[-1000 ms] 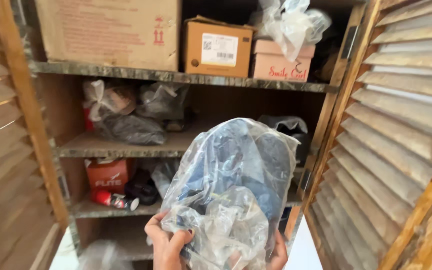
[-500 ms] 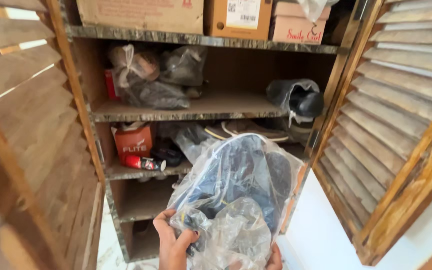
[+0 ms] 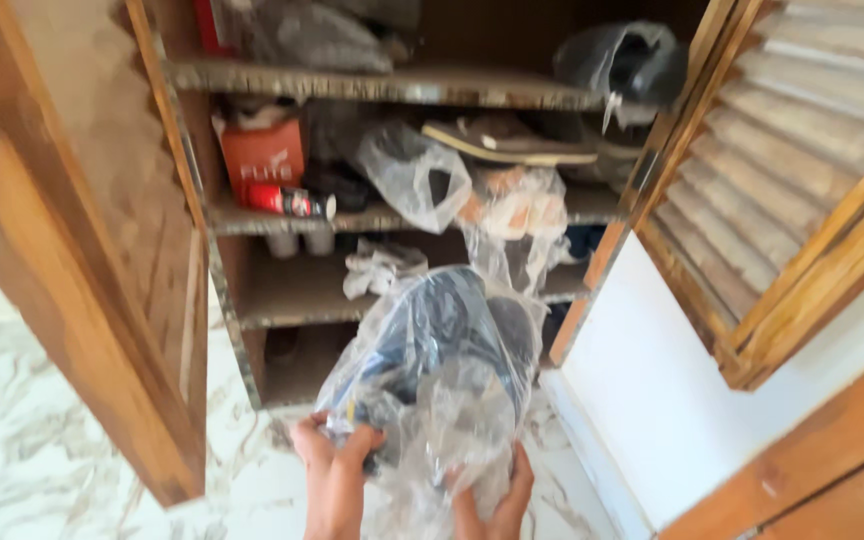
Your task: The person opens a shoe cabinet, retrieves a black shoe from a plastic bag, and uses a small black brush to scrub the shoe's upper and sole. They then place the shoe back into the bag and return it to the cabinet.
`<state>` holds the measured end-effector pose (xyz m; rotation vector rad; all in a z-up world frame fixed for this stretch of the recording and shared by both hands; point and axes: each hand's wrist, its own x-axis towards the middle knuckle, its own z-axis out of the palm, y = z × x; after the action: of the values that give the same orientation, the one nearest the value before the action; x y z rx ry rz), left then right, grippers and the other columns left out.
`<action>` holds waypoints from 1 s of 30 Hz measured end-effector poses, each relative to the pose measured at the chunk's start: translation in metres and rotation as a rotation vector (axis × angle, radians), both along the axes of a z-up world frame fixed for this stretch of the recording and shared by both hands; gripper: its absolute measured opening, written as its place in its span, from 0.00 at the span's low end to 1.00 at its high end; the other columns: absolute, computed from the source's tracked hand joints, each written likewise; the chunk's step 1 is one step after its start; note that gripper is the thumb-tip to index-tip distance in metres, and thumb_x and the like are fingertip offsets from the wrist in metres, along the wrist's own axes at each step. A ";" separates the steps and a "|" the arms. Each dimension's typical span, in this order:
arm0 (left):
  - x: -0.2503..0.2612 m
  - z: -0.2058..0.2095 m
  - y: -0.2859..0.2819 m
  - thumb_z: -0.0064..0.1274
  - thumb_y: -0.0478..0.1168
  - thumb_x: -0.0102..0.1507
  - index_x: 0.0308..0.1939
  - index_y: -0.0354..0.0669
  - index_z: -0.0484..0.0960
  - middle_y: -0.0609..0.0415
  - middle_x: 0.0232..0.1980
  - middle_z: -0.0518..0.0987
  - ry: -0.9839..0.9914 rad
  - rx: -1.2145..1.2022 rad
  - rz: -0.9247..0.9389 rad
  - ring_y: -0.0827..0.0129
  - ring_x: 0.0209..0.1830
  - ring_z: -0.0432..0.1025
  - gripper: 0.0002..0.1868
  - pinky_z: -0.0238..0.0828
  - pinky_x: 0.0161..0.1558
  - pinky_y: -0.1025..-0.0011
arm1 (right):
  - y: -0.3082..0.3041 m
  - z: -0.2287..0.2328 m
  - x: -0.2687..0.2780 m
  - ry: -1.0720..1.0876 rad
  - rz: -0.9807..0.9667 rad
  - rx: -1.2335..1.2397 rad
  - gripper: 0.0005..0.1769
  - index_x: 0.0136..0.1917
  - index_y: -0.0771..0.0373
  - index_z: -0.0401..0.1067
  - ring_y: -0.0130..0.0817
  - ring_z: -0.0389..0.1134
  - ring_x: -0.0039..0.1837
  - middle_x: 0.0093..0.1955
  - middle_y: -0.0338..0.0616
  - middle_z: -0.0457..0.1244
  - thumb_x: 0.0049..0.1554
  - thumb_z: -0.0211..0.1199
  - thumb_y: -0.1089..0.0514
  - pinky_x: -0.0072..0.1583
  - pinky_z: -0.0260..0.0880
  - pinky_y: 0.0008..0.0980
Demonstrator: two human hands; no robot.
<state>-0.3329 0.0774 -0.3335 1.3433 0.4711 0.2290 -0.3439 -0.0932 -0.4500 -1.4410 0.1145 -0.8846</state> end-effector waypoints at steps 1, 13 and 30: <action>-0.008 0.002 -0.003 0.63 0.42 0.47 0.62 0.37 0.62 0.43 0.59 0.66 0.029 0.014 0.006 0.58 0.47 0.66 0.42 0.66 0.43 0.63 | 0.001 0.009 -0.010 0.053 -0.002 -0.010 0.50 0.76 0.69 0.51 0.44 0.64 0.68 0.70 0.58 0.58 0.46 0.73 0.58 0.67 0.62 0.39; -0.073 0.040 -0.025 0.66 0.53 0.48 0.71 0.34 0.49 0.42 0.71 0.49 0.523 -0.220 0.056 0.45 0.61 0.65 0.57 0.72 0.52 0.42 | -0.017 0.159 -0.082 0.877 0.389 0.335 0.44 0.77 0.44 0.54 0.48 0.57 0.75 0.75 0.45 0.58 0.50 0.65 0.40 0.66 0.57 0.67; -0.005 -0.197 -0.036 0.60 0.40 0.54 0.61 0.29 0.69 0.41 0.59 0.65 0.279 -0.384 0.032 0.51 0.59 0.64 0.34 0.71 0.51 0.51 | -0.065 -0.042 0.006 0.843 0.499 0.271 0.25 0.60 0.56 0.72 0.39 0.70 0.57 0.58 0.43 0.69 0.55 0.48 0.74 0.59 0.71 0.48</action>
<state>-0.3378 0.0415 -0.5306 0.9933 0.7315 -0.0264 -0.3379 -0.1583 -0.4919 -1.4092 0.4617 0.1758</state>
